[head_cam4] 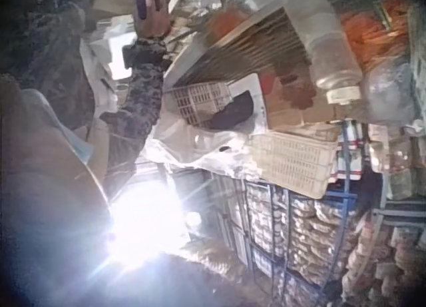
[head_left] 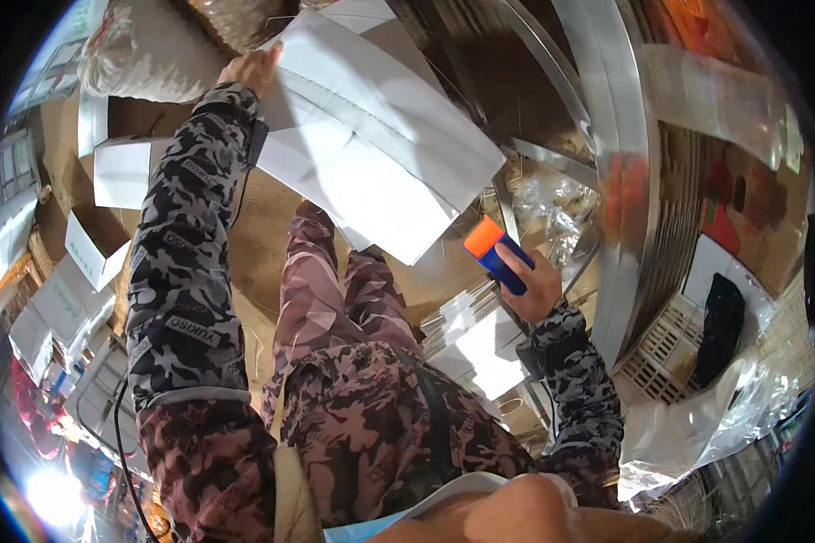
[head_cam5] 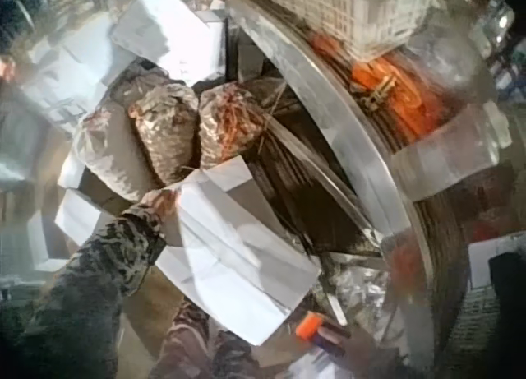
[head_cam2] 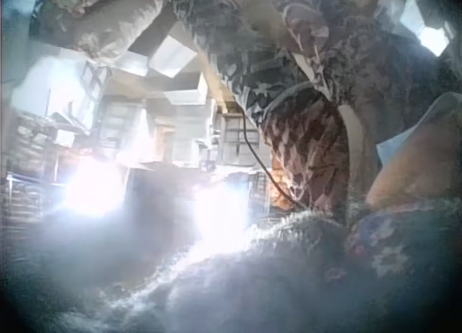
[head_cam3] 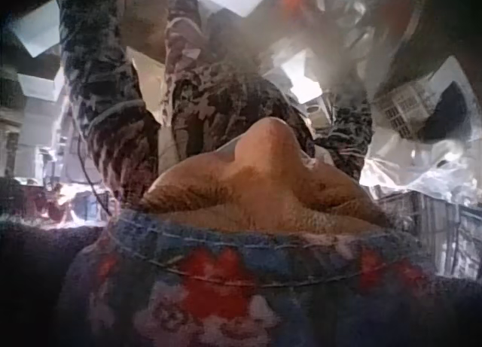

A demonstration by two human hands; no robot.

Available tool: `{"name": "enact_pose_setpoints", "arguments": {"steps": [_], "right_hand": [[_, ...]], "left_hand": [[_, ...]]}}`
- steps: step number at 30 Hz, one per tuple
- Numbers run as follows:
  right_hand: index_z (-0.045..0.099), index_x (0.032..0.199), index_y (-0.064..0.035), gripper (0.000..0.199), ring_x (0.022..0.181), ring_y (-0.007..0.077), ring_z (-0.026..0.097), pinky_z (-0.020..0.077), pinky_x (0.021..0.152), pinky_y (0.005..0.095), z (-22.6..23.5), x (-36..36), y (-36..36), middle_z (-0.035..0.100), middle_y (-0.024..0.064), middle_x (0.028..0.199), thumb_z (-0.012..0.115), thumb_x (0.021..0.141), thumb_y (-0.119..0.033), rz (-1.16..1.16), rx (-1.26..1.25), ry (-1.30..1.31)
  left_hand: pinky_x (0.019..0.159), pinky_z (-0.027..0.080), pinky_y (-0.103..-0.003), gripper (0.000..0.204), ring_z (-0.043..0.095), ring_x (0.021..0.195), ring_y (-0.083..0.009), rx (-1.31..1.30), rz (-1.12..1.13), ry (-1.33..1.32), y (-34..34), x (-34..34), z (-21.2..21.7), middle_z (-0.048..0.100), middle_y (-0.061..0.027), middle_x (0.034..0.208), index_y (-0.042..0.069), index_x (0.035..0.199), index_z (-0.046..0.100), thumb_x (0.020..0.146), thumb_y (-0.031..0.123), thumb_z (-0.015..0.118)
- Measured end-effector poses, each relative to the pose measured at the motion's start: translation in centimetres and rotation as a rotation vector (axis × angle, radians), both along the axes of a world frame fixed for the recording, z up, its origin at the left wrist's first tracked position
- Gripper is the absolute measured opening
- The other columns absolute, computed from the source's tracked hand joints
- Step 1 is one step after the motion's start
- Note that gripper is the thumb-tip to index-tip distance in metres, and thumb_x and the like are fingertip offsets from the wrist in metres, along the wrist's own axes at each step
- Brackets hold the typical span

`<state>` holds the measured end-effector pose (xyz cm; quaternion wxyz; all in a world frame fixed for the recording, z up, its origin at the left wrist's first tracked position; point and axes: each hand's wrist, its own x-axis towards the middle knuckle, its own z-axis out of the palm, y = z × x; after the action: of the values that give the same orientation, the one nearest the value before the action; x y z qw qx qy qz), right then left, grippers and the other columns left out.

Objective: Assembling and taping cardboard boxes for produce.

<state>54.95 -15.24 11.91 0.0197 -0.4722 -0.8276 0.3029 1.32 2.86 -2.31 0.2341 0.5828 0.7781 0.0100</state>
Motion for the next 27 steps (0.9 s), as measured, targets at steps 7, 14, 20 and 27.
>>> {"name": "enact_pose_setpoints", "arguments": {"steps": [7, 14, 20, 27], "right_hand": [[0.055, 0.136, -0.0235, 0.076, 0.083, 0.0370, 0.064, 0.0539, 0.070, 0.0427, -1.5, 0.1, 0.9, 0.062, 0.0168, 0.098, 0.073, 0.065, -0.003, 0.011, 0.044, 0.096], [0.054, 0.137, -0.0307, 0.078, 0.099, 0.0369, 0.063, 0.0561, 0.082, 0.0444, -5.9, 1.2, 0.8, 0.058, 0.0172, 0.116, 0.072, 0.066, -0.004, -0.011, -0.004, 0.086], [0.055, 0.136, -0.0310, 0.079, 0.104, 0.0370, 0.062, 0.0561, 0.083, 0.0435, -9.5, 3.7, -1.0, 0.057, 0.0184, 0.119, 0.074, 0.065, -0.004, -0.033, 0.067, 0.057], [0.052, 0.138, -0.0360, 0.073, 0.084, 0.0381, 0.062, 0.0528, 0.075, 0.0464, -10.7, 6.7, -2.5, 0.060, 0.0182, 0.097, 0.070, 0.073, -0.008, -0.121, -0.048, -0.052]], "left_hand": [[0.098, 0.044, -0.050, 0.077, 0.058, 0.114, -0.0432, -0.110, 0.094, 0.003, 1.5, -0.5, -0.5, 0.064, -0.0235, 0.117, 0.012, 0.117, 0.067, 0.095, 0.071, 0.022], [0.098, 0.045, -0.051, 0.075, 0.058, 0.112, -0.0445, -0.038, -0.106, 0.094, 1.2, -3.1, -3.7, 0.064, -0.0238, 0.116, 0.012, 0.115, 0.067, 0.095, 0.069, 0.022], [0.092, 0.047, -0.052, 0.068, 0.060, 0.107, -0.0448, -0.088, 0.043, 0.133, 1.8, 1.4, -2.6, 0.066, -0.0223, 0.112, 0.012, 0.109, 0.068, 0.099, 0.061, 0.023], [0.098, 0.046, -0.048, 0.071, 0.061, 0.110, -0.0379, -0.147, -0.027, 0.046, 0.9, 4.3, 0.9, 0.065, -0.0201, 0.116, 0.008, 0.118, 0.064, 0.100, 0.060, 0.019]]}}
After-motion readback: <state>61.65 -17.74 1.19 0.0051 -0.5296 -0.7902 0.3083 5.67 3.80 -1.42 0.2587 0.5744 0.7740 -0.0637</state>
